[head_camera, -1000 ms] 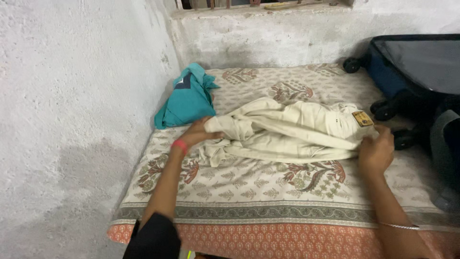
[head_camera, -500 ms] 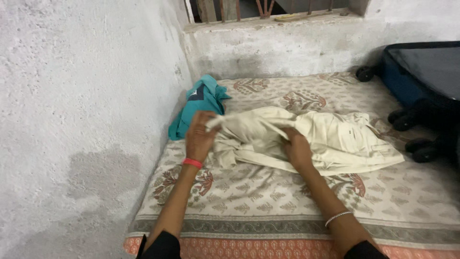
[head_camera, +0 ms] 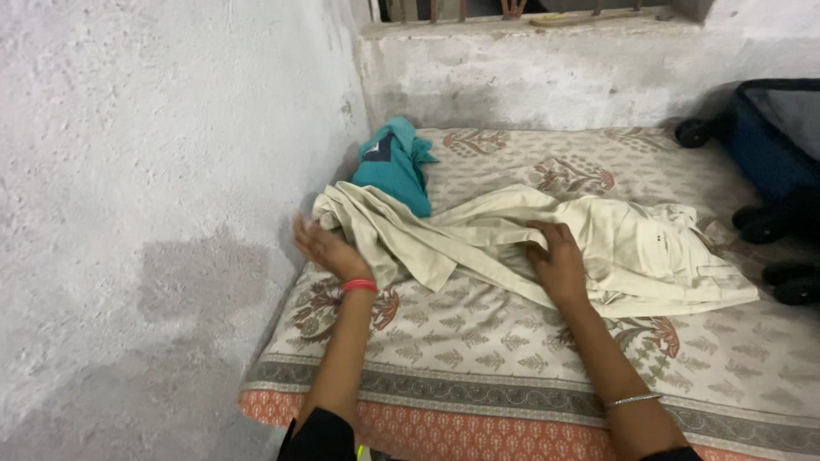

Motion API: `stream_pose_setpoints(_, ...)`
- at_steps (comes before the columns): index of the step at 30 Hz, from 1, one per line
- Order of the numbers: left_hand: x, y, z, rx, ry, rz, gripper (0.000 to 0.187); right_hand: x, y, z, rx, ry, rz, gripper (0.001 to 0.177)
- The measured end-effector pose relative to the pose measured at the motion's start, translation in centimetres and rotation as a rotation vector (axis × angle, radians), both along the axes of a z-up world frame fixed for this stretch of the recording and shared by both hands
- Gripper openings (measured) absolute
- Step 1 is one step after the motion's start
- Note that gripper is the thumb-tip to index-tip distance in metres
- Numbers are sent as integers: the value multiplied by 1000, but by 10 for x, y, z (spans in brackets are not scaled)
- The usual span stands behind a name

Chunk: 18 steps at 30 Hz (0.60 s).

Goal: The person folds a pink and blue patterned shirt and a pair of cream-colored trousers on a bed, places them inside a suitcase, and then closes and zips the suitcase.

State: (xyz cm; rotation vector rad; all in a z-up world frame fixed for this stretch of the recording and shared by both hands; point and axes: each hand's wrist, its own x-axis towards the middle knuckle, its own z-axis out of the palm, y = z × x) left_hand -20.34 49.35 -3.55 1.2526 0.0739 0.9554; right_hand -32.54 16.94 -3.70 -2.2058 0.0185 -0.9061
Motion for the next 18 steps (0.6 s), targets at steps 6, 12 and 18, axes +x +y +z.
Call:
stream_pose_setpoints(6, -60, -30, 45, 1130, -170, -510, 35, -27, 15, 19, -205, -130, -90, 42)
stream_pose_setpoints(12, -45, -69, 2, 1680, -347, -502, 57, -49, 16, 23, -267, -31, 21, 41)
stream_pose_setpoints(18, -27, -88, -30, 1743, -521, -493, 60, -62, 7, 24, -314, 134, 54, 56)
